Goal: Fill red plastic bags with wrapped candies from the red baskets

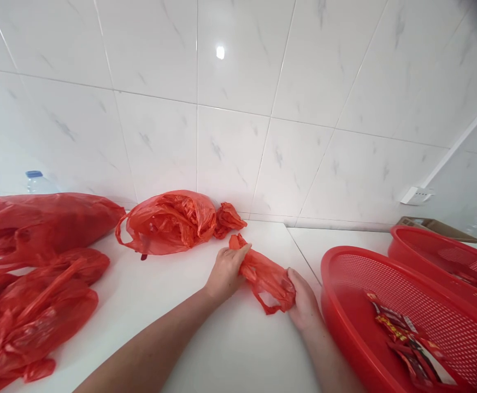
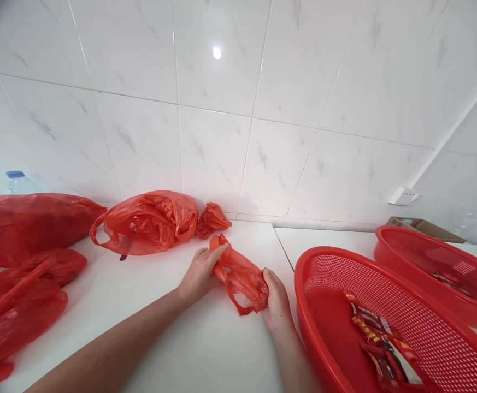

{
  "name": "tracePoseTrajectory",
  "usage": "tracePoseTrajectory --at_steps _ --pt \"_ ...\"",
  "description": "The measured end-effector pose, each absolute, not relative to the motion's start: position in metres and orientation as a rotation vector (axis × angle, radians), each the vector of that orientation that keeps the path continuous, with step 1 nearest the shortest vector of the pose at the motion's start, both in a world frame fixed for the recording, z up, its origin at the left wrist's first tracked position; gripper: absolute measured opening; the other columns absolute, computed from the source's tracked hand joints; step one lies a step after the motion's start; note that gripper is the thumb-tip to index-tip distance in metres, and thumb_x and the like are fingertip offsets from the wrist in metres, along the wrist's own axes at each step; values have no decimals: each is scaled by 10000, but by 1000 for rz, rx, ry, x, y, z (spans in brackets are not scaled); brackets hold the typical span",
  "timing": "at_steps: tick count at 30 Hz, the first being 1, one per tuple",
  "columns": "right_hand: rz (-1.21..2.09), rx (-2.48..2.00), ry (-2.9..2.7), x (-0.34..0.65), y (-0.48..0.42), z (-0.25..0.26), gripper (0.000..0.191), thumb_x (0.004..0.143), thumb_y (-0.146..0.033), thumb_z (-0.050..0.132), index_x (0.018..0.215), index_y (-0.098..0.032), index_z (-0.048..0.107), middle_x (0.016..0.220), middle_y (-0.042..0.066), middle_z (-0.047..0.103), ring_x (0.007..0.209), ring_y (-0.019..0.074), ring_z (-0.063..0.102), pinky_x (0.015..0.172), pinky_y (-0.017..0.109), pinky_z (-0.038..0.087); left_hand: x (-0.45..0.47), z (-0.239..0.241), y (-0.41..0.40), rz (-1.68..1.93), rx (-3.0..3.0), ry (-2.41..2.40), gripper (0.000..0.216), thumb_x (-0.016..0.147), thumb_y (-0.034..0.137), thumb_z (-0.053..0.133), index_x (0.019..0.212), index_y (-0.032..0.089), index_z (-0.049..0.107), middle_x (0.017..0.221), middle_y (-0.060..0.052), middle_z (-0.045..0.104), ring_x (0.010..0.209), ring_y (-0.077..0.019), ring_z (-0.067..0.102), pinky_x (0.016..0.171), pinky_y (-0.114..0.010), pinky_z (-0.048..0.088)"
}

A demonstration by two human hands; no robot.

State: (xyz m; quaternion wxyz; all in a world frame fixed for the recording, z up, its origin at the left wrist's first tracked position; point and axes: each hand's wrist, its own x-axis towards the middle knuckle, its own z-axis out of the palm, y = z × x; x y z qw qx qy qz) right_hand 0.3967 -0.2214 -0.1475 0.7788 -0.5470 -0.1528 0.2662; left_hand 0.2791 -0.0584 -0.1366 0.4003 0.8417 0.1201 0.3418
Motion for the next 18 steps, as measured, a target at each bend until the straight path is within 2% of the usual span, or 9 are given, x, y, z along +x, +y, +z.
tracePoseTrajectory --at_steps 1,2,4,6,8,11,13,15,18 --pt "540 -1230 -326 396 -222 -146 348 713 -513 659 651 -196 530 576 -31 539 521 134 496 486 246 408 281 -138 -55 853 2078 339 209 760 246 578 952 228 659 782 -34 669 781 -229 615 843 -399 450" --pt "496 -1279 -314 396 -223 -145 342 731 -523 631 666 -199 538 582 -27 538 529 141 495 484 249 399 282 -140 -52 844 2017 377 133 787 275 545 826 214 656 697 -17 640 669 -199 595 708 -337 474" --pt "370 -1376 -273 392 -224 -141 300 763 -509 594 770 -209 587 716 5 600 652 176 547 552 272 427 285 -142 -47 848 1885 456 210 818 325 500 686 197 602 600 8 572 541 -153 527 530 -257 415" --pt "85 -1532 -344 383 -223 -136 285 787 -456 584 948 -222 613 988 53 626 905 227 566 721 318 459 288 -141 -46 879 1766 512 222 809 347 511 660 194 570 591 22 537 525 -132 485 488 -227 362" --pt "-313 -1679 -634 369 -222 -132 311 810 -374 579 1084 -228 595 1171 84 578 1093 259 510 893 385 421 289 -138 -48 911 1669 529 201 793 346 541 666 192 565 609 30 524 550 -122 463 502 -218 347" --pt "-715 -1688 -1150 348 -216 -131 278 843 -235 538 1115 -236 596 1183 92 585 1132 258 514 966 445 393 289 -131 -56 901 1553 489 220 779 360 585 655 183 549 605 39 499 559 -108 432 521 -214 339" --pt "-702 -1674 -1304 341 -211 -134 291 866 -189 483 1129 -248 593 1189 85 597 1129 249 534 950 442 419 288 -127 -62 846 1477 440 268 770 389 613 633 174 529 584 42 484 541 -97 419 519 -213 340" --pt "-543 -1778 -1307 344 -208 -139 313 884 -200 428 1146 -242 593 1185 94 615 1073 254 578 859 418 471 288 -126 -64 781 1388 400 308 765 425 623 631 170 514 573 37 490 522 -94 426 509 -215 349" --pt "-243 -2063 -1098 360 -208 -150 299 864 -260 448 1087 -231 646 868 93 704 698 239 646 590 347 455 290 -128 -56 757 1221 386 337 780 483 587 676 181 481 594 29 511 523 -100 469 509 -219 384"
